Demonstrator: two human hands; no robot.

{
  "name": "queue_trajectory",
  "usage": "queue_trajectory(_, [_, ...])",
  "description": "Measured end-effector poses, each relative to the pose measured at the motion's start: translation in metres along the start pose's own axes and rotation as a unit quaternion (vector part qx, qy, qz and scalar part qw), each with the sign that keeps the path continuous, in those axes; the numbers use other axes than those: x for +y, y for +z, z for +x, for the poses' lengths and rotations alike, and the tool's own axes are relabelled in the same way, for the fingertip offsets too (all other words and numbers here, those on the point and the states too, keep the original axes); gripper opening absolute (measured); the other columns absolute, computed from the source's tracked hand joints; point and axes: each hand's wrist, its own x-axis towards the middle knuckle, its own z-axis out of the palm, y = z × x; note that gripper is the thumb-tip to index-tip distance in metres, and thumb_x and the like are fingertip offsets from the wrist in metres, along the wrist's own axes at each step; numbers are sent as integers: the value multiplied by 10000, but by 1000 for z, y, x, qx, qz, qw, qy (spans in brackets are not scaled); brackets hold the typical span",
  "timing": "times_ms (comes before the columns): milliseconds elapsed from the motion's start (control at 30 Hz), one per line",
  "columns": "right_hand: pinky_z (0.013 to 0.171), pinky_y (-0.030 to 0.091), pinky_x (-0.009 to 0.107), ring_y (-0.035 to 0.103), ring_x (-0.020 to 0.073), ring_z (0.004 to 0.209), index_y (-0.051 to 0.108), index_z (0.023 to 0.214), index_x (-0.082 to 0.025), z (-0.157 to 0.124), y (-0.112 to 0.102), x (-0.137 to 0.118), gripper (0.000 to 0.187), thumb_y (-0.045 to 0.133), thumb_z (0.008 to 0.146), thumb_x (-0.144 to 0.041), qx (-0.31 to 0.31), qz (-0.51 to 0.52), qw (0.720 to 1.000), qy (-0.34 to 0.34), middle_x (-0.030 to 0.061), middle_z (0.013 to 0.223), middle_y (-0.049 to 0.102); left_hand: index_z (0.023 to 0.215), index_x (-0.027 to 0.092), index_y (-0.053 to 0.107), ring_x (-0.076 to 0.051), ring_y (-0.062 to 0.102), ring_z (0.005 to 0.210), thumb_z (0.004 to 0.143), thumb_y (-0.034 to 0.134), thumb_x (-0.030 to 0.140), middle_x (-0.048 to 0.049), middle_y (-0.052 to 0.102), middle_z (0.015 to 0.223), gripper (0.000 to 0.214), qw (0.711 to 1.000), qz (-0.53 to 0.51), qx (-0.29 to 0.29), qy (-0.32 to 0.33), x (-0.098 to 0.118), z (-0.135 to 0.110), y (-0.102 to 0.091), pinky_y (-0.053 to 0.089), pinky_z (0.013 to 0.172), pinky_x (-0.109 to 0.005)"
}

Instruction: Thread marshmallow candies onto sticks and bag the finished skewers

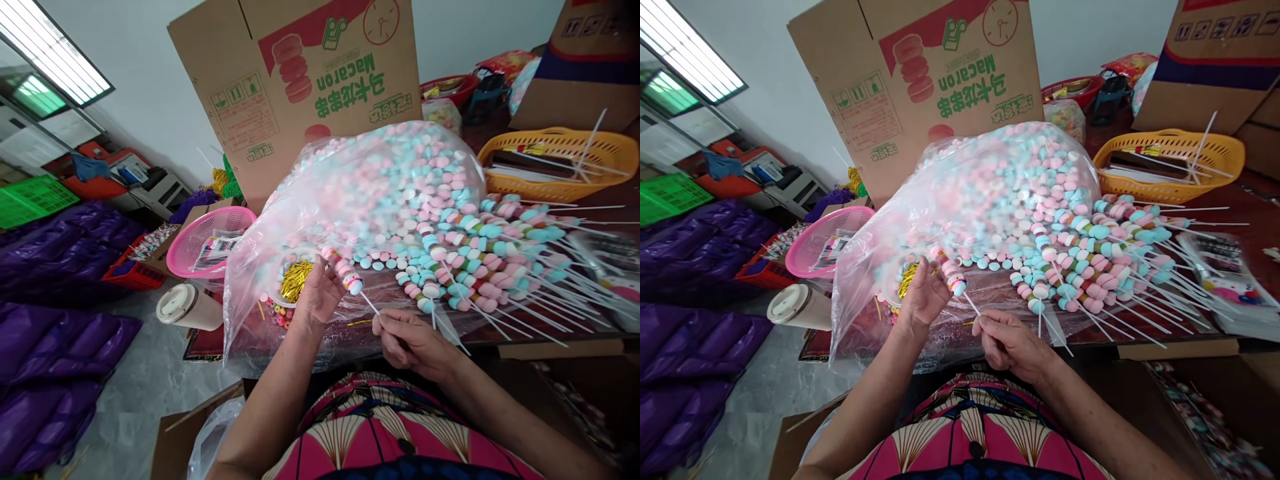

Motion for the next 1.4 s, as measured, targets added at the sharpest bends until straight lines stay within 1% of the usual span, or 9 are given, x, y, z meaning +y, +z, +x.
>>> queue_trajectory(100, [332,185,208,151,41,274,499,746,-194,-2,5,3,284,553,787,-470,-34,-2,999,26,-119,339,347,896,188,590,-173,638,691,739,675,409,-36,661,791,284,999,-18,-25,31,13,7,12,519,676,-333])
queue_trajectory(200, [379,222,225,234,72,322,491,739,-200,-5,9,1,314,445,845,-492,18,-165,986,-5,-96,365,358,873,188,589,-92,531,460,782,643,269,49,536,537,133,995,-12,14,96,27,11,23,498,583,-255])
queue_trajectory(367, [528,291,269,401,130,528,399,600,-211,-7,11,-2,357,354,893,-409,140,-534,818,-161,-11,539,466,608,172,430,-46,414,360,822,588,231,77,406,449,272,968,-66,226,82,32,12,27,446,486,-182])
queue_trajectory(467, [541,290,273,408,137,538,389,620,-216,-7,10,0,334,310,912,-357,133,-586,780,-172,-6,561,479,628,172,447,-49,401,352,844,554,236,74,405,448,250,968,-66,229,82,26,10,23,435,468,-182])
queue_trajectory(733, [557,305,261,425,136,562,395,638,-212,-9,11,-5,347,289,935,-358,50,-567,811,-132,-15,582,454,788,174,500,-56,377,345,897,475,380,79,376,457,234,967,-72,244,13,43,10,12,382,414,-177])
queue_trajectory(867, [555,312,261,424,135,563,401,626,-211,-8,10,-4,371,297,930,-398,64,-550,823,-128,-17,569,448,780,164,499,-68,418,366,856,456,534,53,433,497,380,968,-79,238,-5,35,7,5,424,439,-212])
queue_trajectory(967, [529,321,256,407,128,500,439,649,-213,-7,12,-3,369,313,918,-432,81,-494,860,-101,-41,491,418,850,174,528,-117,537,460,762,541,614,-5,578,626,449,987,-63,149,21,13,-4,4,484,522,-282])
queue_trajectory(1133, [482,326,250,394,121,411,519,773,-203,-4,19,-3,349,320,898,-461,75,-412,907,-41,-68,420,413,994,212,566,-135,610,602,678,729,453,12,631,676,429,997,-29,7,78,-14,-18,6,503,709,-323])
queue_trajectory(1400, [519,280,261,395,131,530,371,598,-216,3,21,-3,329,335,896,-351,105,-558,808,-154,-21,536,454,677,165,533,-131,572,504,727,620,569,40,504,442,416,998,-31,49,30,-23,-15,9,499,699,-319])
